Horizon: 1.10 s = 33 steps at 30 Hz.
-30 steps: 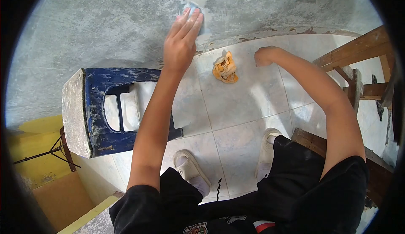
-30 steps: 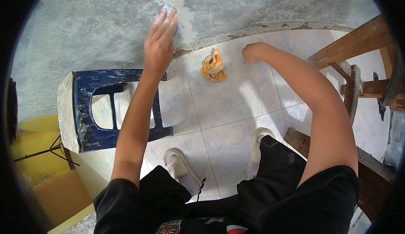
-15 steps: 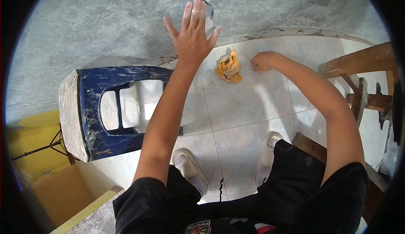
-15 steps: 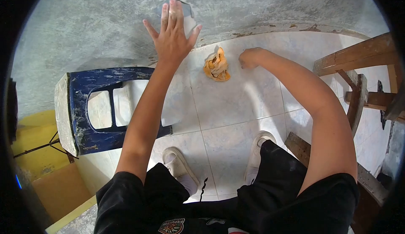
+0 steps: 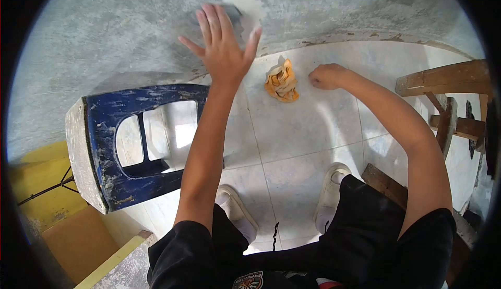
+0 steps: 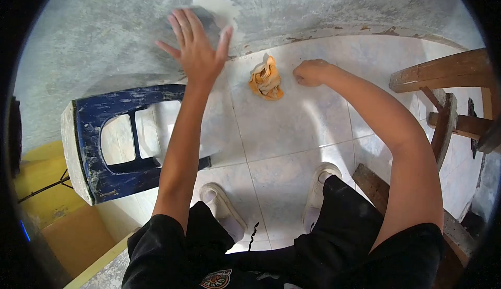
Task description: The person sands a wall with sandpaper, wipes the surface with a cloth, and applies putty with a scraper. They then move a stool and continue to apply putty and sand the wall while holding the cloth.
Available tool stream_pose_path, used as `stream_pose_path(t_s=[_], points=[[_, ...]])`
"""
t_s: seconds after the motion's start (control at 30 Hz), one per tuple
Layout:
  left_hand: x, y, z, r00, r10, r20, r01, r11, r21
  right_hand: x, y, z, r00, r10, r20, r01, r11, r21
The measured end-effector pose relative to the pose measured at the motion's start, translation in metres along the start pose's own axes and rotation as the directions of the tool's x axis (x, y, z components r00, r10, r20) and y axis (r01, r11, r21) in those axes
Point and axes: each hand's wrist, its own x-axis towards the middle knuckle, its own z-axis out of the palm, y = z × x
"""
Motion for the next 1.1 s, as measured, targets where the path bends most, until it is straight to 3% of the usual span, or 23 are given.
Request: stream_pose_path(t_s=[0.13,0.17,0.2,0.23,0.33,0.37,0.43,0.47,0.5,0.53,0.57,0.63,0.67,0.73,0.87,0.97,1.03,1.1], points=[[0.004,0.004,0.023,0.994,0.033,-0.099,-0.051,0.981,-0.185,0.005,-0.004,0.008,0.997,-0.039,-0.059,0.04,0.999,0.01],[-0.004,-0.005,0.03,0.956,0.294,-0.006,-0.294,0.954,-0.056,0.006,-0.007,0.005,0.997,-0.045,-0.064,0.045,0.999,-0.001],[0.001,-0.007,0.026,0.845,0.521,0.118,-0.529,0.847,0.047,0.006,-0.015,0.001,0.997,-0.067,-0.033,0.065,0.997,-0.052],[0.007,-0.01,0.024,0.843,0.527,0.107,-0.534,0.844,0.05,0.006,-0.018,-0.005,0.997,-0.077,-0.004,0.077,0.992,-0.097],[0.014,-0.004,0.003,0.998,0.013,0.054,-0.018,0.995,0.1,0.004,-0.028,-0.012,0.985,-0.146,-0.096,0.15,0.988,0.03],[0.013,0.004,0.006,0.998,0.021,0.061,-0.026,0.995,0.097,0.002,-0.03,-0.01,0.985,-0.143,-0.097,0.148,0.988,0.041],[0.007,0.016,0.015,0.998,0.028,-0.056,-0.039,0.976,-0.216,0.0,-0.034,-0.003,0.903,-0.213,-0.374,0.224,0.975,-0.013],[0.005,0.009,0.016,0.998,0.028,-0.06,-0.04,0.977,-0.211,-0.001,-0.038,-0.002,0.9,-0.217,-0.377,0.228,0.974,-0.018],[0.006,-0.002,0.015,0.965,0.26,-0.017,-0.26,0.966,0.005,-0.002,-0.042,0.0,0.841,-0.311,-0.443,0.299,0.949,-0.099],[0.007,-0.011,0.015,0.884,0.462,0.077,-0.467,0.859,0.208,-0.001,-0.044,0.001,0.767,-0.404,-0.498,0.361,0.914,-0.186],[0.005,-0.016,0.015,0.885,0.459,0.073,-0.463,0.86,0.215,0.001,-0.048,0.003,0.765,-0.41,-0.497,0.364,0.911,-0.193],[0.005,-0.012,-0.006,0.984,0.141,0.112,-0.164,0.96,0.229,0.01,-0.061,0.013,0.597,-0.471,-0.649,0.342,0.882,-0.325],[0.006,-0.01,-0.008,0.983,0.145,0.114,-0.168,0.959,0.228,0.018,-0.065,0.022,0.596,-0.469,-0.652,0.342,0.883,-0.323],[0.006,-0.008,-0.008,0.999,0.053,0.001,-0.053,0.997,-0.048,0.036,-0.074,0.041,0.771,-0.275,-0.574,0.183,0.96,-0.214],[0.005,-0.029,0.014,0.993,0.075,-0.092,-0.084,0.991,-0.103,0.044,-0.084,0.027,0.856,-0.245,-0.456,0.198,0.969,-0.149],[0.008,-0.044,0.018,0.979,0.156,-0.132,-0.158,0.987,-0.007,0.043,-0.088,-0.005,0.908,-0.239,-0.343,0.202,0.969,-0.141],[0.007,-0.045,0.011,0.98,0.156,-0.12,-0.155,0.988,0.02,0.039,-0.091,-0.028,0.871,-0.339,-0.356,0.209,0.911,-0.357],[0.009,-0.043,0.003,0.976,0.165,-0.144,-0.164,0.986,0.014,0.039,-0.089,-0.051,0.595,-0.44,-0.673,-0.035,0.822,-0.568]])
